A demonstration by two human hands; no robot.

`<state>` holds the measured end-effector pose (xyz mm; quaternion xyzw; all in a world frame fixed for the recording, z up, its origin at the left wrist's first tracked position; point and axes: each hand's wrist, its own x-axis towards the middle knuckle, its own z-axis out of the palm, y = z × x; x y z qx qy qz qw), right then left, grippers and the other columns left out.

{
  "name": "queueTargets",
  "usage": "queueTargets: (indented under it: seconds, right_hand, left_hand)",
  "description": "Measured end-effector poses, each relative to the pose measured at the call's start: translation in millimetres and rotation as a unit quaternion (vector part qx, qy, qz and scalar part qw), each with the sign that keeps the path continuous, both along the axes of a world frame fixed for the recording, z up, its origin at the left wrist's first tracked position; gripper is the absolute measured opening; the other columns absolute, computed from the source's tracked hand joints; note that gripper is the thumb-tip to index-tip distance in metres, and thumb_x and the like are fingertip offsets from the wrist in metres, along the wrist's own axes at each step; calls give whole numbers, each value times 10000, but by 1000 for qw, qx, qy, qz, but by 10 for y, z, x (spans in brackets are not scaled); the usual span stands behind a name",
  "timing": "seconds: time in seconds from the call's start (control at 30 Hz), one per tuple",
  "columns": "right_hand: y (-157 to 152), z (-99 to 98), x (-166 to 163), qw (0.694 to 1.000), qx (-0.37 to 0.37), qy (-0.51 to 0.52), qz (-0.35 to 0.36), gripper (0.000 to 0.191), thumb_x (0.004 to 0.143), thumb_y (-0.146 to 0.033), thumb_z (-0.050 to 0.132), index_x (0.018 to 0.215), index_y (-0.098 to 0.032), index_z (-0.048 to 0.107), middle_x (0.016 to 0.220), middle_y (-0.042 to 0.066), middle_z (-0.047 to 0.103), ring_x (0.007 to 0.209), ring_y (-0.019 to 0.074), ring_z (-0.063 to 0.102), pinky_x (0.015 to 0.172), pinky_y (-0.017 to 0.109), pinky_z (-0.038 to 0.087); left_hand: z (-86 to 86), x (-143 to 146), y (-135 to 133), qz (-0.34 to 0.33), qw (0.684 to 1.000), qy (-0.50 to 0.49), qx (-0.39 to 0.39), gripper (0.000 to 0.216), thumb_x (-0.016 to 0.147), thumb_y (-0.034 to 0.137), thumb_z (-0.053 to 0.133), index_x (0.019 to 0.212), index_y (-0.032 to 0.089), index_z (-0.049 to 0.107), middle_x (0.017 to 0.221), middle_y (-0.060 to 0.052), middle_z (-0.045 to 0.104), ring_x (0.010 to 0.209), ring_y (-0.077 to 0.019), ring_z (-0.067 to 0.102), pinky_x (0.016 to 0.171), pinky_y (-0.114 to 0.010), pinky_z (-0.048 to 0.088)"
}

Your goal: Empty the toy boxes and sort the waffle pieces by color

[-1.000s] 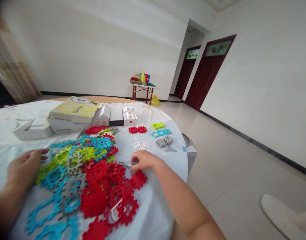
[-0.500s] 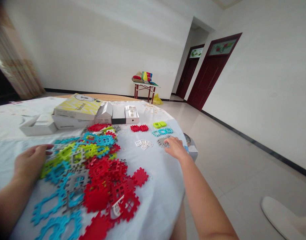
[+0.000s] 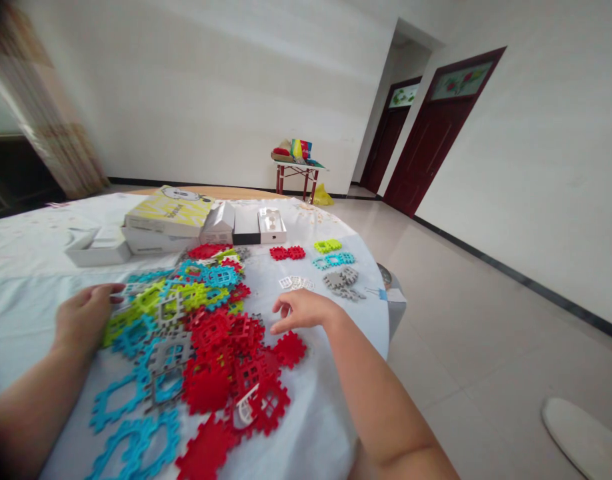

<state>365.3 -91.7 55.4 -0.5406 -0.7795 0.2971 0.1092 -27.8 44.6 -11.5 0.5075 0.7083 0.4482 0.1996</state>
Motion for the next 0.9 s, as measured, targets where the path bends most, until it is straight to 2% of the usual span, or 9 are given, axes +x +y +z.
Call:
queueTargets:
  seconds: [0.3, 0.47, 0.6, 0.7, 0.8, 0.9]
  right_hand:
    - [-288, 49, 125, 995, -34, -96, 5, 641, 532, -515, 753, 1074, -214, 591, 958, 29, 603, 756, 148, 546, 662, 240, 405]
    - [-314, -10, 29, 993, -12, -113, 28, 537, 551, -478, 753, 992, -200, 623, 909, 28, 593, 726, 141, 533, 653, 239, 392]
    - [-162, -84, -68, 998, 5, -68, 13, 457, 580, -409, 757, 964, -194, 634, 815, -1, 600, 678, 123, 530, 621, 221, 392]
    - [47, -177, -134, 996, 65, -43, -46, 410, 602, -336, 756, 962, -178, 639, 795, 1, 601, 676, 125, 538, 641, 228, 407]
    - [249, -288, -209, 986, 137, -33, -84, 390, 652, -293, 725, 1011, -175, 628, 890, 34, 605, 710, 132, 552, 703, 248, 430]
    - [360, -360, -287, 981, 172, -21, -90, 382, 702, -249, 673, 1071, -180, 604, 994, 59, 595, 742, 129, 564, 778, 259, 435]
  left_hand:
    - [25, 29, -17, 5, 1000, -7, 3, 421, 729, 369, 419, 970, 152, 687, 673, -40, 636, 660, -169, 567, 522, -243, 394]
    - [-2, 4, -10, 4, 1000, -9, 5, 432, 728, 372, 419, 983, 145, 683, 685, -47, 642, 655, -170, 572, 518, -241, 401]
    - [-1, -3, -17, 0, 1000, -9, 5, 427, 728, 359, 414, 984, 148, 683, 671, -45, 641, 681, -179, 587, 532, -242, 407]
    - [18, 0, -28, 1, 1000, -7, 6, 423, 728, 358, 412, 979, 153, 683, 671, -44, 644, 685, -185, 587, 535, -247, 403]
    - [35, 3, -41, 1, 1000, -4, 6, 410, 727, 354, 414, 961, 157, 686, 675, -46, 646, 694, -190, 586, 537, -252, 398]
    - [44, 8, -56, -1, 1000, -4, 6, 395, 729, 352, 415, 947, 167, 688, 672, -42, 646, 700, -190, 587, 544, -254, 398]
